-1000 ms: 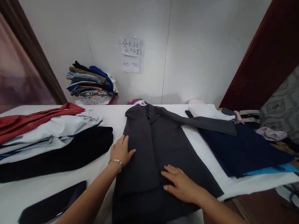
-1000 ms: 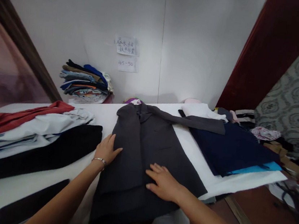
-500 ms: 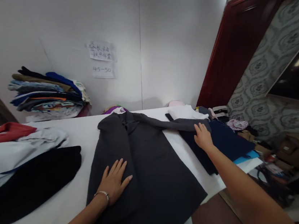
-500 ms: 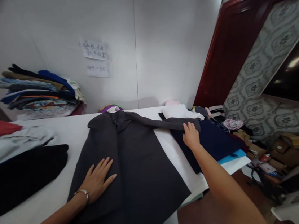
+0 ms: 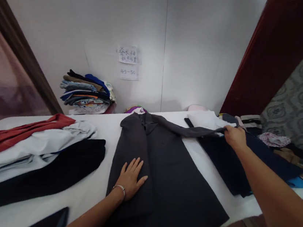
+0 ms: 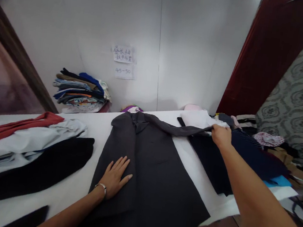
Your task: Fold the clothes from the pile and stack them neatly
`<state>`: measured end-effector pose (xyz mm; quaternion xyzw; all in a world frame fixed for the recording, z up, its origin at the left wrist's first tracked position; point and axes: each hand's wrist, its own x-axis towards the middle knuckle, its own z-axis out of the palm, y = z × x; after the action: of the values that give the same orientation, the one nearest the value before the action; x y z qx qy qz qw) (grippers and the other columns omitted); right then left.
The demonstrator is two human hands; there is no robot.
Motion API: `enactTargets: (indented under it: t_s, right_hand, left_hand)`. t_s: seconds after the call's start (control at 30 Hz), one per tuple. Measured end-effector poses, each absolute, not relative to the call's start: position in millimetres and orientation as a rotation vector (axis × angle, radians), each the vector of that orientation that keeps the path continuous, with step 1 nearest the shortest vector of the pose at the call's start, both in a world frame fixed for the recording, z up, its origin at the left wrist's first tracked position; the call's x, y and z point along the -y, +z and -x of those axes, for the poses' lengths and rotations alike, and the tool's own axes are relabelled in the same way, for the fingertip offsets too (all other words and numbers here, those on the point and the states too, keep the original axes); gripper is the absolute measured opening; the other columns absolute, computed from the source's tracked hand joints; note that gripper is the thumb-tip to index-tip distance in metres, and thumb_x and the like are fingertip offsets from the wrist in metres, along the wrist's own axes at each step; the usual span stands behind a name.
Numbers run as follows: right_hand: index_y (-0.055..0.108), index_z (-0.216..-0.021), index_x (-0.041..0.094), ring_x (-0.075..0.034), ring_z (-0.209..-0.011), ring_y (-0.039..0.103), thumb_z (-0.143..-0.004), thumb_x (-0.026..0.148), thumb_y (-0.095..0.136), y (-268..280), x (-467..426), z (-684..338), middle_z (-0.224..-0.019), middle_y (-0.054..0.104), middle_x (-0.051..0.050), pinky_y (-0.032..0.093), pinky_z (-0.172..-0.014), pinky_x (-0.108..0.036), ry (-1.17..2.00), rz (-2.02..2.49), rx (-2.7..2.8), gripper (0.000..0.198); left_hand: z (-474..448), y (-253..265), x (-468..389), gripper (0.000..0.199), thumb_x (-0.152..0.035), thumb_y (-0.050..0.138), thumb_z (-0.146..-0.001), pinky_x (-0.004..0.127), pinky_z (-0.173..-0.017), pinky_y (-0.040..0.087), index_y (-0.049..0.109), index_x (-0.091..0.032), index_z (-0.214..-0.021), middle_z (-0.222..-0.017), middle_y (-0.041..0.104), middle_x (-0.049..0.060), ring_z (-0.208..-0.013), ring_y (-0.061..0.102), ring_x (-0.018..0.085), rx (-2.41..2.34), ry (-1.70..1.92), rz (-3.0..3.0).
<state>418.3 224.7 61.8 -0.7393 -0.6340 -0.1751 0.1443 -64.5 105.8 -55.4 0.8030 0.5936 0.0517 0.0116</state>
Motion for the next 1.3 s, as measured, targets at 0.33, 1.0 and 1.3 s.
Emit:
enactTargets:
  t_s: [0.33, 1.0, 1.3]
  right_hand:
    - [0.068, -0.090, 0.019, -0.015, -0.055, 0.055, -0.070, 0.024, 0.054, 163.1, -168.4, -307.7, -0.069, 0.066, -0.003, 0.038, -0.051, -0.026, 0.162, 1.760, 1.898, 0.024]
    - [0.053, -0.124, 0.024, -0.020, -0.091, 0.064, -0.083, 0.036, 0.055, 36.6, -61.3, -256.6, -0.104, 0.068, -0.007, 0.051, -0.077, -0.034, 0.753, 1.149, 1.767, 0.043]
    - [0.062, -0.119, 0.020, -0.029, -0.092, 0.067, -0.075, 0.053, 0.059, -73.1, -39.2, -329.6, -0.104, 0.070, -0.011, 0.054, -0.080, -0.042, 0.651, 1.761, 1.545, 0.056]
  left_hand:
    - [50.3, -32.2, -104.6, 0.059, -0.047, 0.045, -0.085, 0.055, -0.112, 0.014, 0.046, -0.017, -0.136, -0.149, 0.035, 0.012, -0.139, 0.027, 0.028, -1.800, 0.326, -2.298]
    - [-82.3, 68.6, -131.6, 0.009, -0.021, 0.063, -0.075, 0.026, -0.065, 0.051, 0.066, -0.013, -0.074, -0.068, 0.069, 0.004, -0.062, 0.064, 0.014, -0.700, 0.997, -0.519]
    - [-75.4, 153.9, -207.0, 0.007, -0.015, 0.059, -0.078, 0.033, -0.080, 0.053, 0.062, -0.015, -0.072, -0.064, 0.068, 0.003, -0.074, 0.067, 0.017, -0.733, 1.178, -0.655]
